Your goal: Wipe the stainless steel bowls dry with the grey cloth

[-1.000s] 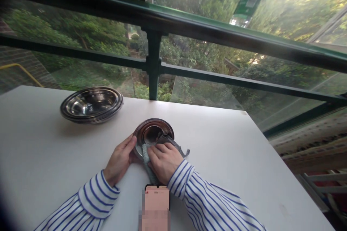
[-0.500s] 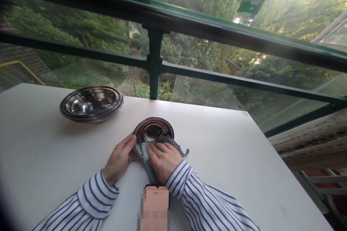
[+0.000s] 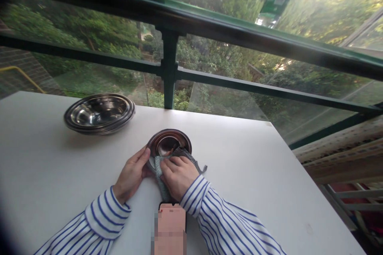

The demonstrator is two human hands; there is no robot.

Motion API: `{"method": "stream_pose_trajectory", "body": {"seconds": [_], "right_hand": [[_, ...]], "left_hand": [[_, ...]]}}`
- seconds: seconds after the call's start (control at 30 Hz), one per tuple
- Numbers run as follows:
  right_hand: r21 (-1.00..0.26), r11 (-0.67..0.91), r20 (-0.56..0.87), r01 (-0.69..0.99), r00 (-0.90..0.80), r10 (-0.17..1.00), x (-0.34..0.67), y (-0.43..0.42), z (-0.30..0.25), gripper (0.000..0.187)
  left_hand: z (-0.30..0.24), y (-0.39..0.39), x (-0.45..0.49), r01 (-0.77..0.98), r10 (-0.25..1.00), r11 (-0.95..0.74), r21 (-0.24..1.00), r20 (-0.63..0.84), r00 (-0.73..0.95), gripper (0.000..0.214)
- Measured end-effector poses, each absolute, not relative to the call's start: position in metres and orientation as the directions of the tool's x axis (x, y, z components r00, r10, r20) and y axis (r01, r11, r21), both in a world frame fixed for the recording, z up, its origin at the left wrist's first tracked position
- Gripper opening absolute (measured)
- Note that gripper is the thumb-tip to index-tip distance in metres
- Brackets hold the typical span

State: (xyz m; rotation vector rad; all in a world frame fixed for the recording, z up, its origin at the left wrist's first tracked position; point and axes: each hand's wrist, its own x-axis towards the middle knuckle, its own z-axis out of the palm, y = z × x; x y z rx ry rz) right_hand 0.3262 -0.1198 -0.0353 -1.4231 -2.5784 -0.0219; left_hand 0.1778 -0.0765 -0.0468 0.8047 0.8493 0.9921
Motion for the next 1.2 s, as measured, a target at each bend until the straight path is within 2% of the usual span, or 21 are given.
{"method": "stream_pose_trajectory", "body": {"seconds": [0.13, 0.3, 0.5, 0.73, 1.03, 1.2], "right_hand": [[-0.065, 0.513, 0.19, 0.856, -0.494, 0.849, 0.326, -0.122, -0.034, 0.035], [-0.094, 0.448, 0.225, 0.889, -0.419, 0.879, 0.31, -0.113, -0.037, 0.038], [-0.05, 0.529, 0.177, 0.847, -0.513, 0.84, 0.328, -0.119, -0.034, 0.034], [-0.042, 0.483, 0.203, 0.875, -0.466, 0.861, 0.319, -0.119, -0.037, 0.037], [-0.031, 0.539, 0.187, 0.842, -0.525, 0.831, 0.332, -0.12, -0.035, 0.034], [-0.08, 0.497, 0.198, 0.864, -0.474, 0.858, 0.323, -0.116, -0.037, 0.036]], "left_hand": [[-0.047, -0.077, 0.179, -0.35, 0.917, 0.338, 0.874, -0.222, 0.331, 0.048], [-0.05, -0.074, 0.178, -0.357, 0.946, 0.26, 0.897, -0.163, 0.279, 0.044], [-0.052, -0.074, 0.178, -0.35, 0.959, 0.217, 0.911, -0.131, 0.253, 0.044], [-0.047, -0.075, 0.178, -0.313, 0.928, 0.321, 0.894, -0.231, 0.294, 0.052], [-0.049, -0.072, 0.179, -0.335, 0.954, 0.212, 0.918, -0.121, 0.273, 0.041], [-0.045, -0.074, 0.179, -0.355, 0.935, 0.289, 0.889, -0.183, 0.303, 0.045]]}}
